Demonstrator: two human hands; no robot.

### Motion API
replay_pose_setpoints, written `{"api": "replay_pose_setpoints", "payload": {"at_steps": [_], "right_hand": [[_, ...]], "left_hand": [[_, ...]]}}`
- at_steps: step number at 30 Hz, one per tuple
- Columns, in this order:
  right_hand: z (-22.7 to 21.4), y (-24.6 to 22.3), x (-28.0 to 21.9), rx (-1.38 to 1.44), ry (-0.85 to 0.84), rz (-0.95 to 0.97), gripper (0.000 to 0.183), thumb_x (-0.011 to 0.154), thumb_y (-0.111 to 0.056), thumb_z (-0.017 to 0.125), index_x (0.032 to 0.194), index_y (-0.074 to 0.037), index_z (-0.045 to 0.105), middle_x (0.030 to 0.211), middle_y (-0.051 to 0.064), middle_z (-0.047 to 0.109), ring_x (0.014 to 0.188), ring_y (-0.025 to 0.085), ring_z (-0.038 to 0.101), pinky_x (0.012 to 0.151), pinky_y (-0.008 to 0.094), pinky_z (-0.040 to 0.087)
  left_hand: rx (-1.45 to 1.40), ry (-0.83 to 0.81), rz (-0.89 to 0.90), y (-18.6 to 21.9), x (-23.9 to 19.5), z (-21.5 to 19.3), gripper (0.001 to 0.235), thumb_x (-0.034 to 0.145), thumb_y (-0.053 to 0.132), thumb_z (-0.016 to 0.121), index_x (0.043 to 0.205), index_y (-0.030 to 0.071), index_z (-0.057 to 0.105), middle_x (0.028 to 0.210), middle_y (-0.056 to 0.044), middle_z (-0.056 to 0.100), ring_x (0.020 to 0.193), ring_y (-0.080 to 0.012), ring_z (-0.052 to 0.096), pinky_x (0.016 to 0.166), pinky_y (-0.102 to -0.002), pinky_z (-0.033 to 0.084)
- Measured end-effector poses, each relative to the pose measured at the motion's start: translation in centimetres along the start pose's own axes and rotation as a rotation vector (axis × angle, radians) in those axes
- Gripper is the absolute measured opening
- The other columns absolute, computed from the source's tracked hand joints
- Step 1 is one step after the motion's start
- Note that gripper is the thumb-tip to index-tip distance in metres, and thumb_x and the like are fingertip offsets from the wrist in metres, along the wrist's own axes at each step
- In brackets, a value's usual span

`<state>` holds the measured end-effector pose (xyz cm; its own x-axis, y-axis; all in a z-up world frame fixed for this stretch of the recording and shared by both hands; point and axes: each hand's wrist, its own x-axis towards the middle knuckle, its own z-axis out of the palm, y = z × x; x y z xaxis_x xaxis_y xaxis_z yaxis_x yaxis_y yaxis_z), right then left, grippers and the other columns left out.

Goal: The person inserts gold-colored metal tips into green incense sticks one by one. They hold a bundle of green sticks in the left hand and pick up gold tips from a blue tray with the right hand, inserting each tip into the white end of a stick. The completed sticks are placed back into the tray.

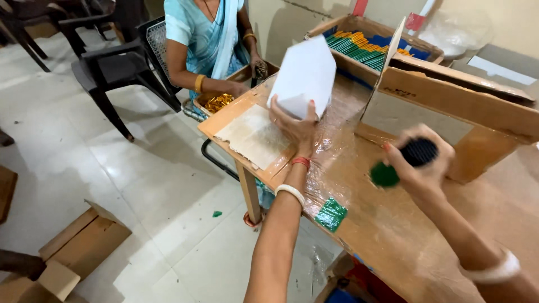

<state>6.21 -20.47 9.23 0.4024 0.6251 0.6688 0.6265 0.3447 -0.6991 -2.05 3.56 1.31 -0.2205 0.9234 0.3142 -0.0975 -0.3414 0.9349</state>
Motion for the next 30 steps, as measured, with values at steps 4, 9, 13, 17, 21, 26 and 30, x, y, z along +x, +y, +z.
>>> {"api": "replay_pose_setpoints", "payload": {"at_steps": [4, 9, 13, 17, 21, 26, 30], "right_hand": [[6.4, 2.7, 5.6, 0.185, 0.036, -0.068, 0.017, 0.092, 0.001, 0.075, 0.089, -0.002, 0.058, 0.084, 0.003, 0.061, 0.072, 0.011, 0.065, 0.064, 0.025, 0.055], [13.2, 9.7, 13.7, 0.193, 0.178, -0.371, 0.024, 0.094, 0.01, 0.075, 0.089, 0.001, 0.054, 0.088, 0.006, 0.058, 0.073, 0.013, 0.059, 0.068, 0.028, 0.053], [16.6, 12.1, 18.7, 0.399, 0.205, -0.247, 0.022, 0.088, 0.007, 0.072, 0.086, -0.004, 0.053, 0.082, 0.002, 0.059, 0.06, 0.012, 0.063, 0.051, 0.026, 0.053], [18.5, 16.0, 20.9, 0.573, 0.211, -0.115, 0.019, 0.085, 0.009, 0.07, 0.085, -0.004, 0.055, 0.075, 0.004, 0.061, 0.057, 0.013, 0.063, 0.049, 0.027, 0.054], [19.7, 19.3, 20.7, 0.21, 0.229, -0.29, 0.023, 0.085, 0.013, 0.075, 0.084, -0.001, 0.057, 0.078, 0.005, 0.059, 0.064, 0.014, 0.063, 0.055, 0.028, 0.053], [20.5, 18.3, 20.1, 0.325, 0.184, -0.135, 0.021, 0.082, 0.009, 0.074, 0.082, -0.003, 0.057, 0.077, 0.002, 0.061, 0.059, 0.012, 0.064, 0.05, 0.026, 0.055], [21.1, 19.0, 19.8, 0.337, 0.162, -0.08, 0.02, 0.083, 0.008, 0.073, 0.084, -0.004, 0.057, 0.072, 0.003, 0.062, 0.057, 0.012, 0.065, 0.05, 0.025, 0.054]], "left_hand": [[-0.294, 0.162, -0.06, -0.7, 0.9, -0.5, 0.098, 0.074, 0.043, 0.077, 0.152, 0.012, 0.027, 0.147, -0.026, 0.039, 0.122, -0.0404, 0.054, 0.087, -0.05, 0.059], [-0.593, 0.306, -0.093, -2.1, 1.4, -0.1, 0.089, 0.083, 0.042, 0.071, 0.152, 0.007, 0.027, 0.145, -0.024, 0.039, 0.129, -0.0384, 0.048, 0.101, -0.05, 0.05], [-0.625, 0.31, -0.118, -1.8, 1.7, 0.0, 0.086, 0.084, 0.04, 0.069, 0.151, 0.008, 0.028, 0.146, -0.022, 0.039, 0.131, -0.0376, 0.047, 0.103, -0.05, 0.047], [-0.631, 0.328, -0.165, -1.7, 2.2, 0.4, 0.084, 0.082, 0.037, 0.07, 0.15, 0.009, 0.029, 0.146, -0.022, 0.038, 0.133, -0.0371, 0.046, 0.105, -0.049, 0.046], [-0.596, 0.317, -0.192, -2.4, 2.0, 0.5, 0.084, 0.082, 0.037, 0.069, 0.15, 0.01, 0.029, 0.145, -0.021, 0.039, 0.133, -0.0363, 0.046, 0.104, -0.048, 0.047], [-0.638, 0.283, -0.163, -2.1, 2.0, 0.5, 0.085, 0.082, 0.036, 0.069, 0.151, 0.012, 0.027, 0.146, -0.02, 0.037, 0.134, -0.0346, 0.045, 0.106, -0.046, 0.047], [-0.68, 0.257, -0.182, -1.3, 1.9, 0.1, 0.086, 0.081, 0.035, 0.069, 0.152, 0.012, 0.026, 0.145, -0.02, 0.038, 0.132, -0.0346, 0.045, 0.106, -0.046, 0.045]]}}
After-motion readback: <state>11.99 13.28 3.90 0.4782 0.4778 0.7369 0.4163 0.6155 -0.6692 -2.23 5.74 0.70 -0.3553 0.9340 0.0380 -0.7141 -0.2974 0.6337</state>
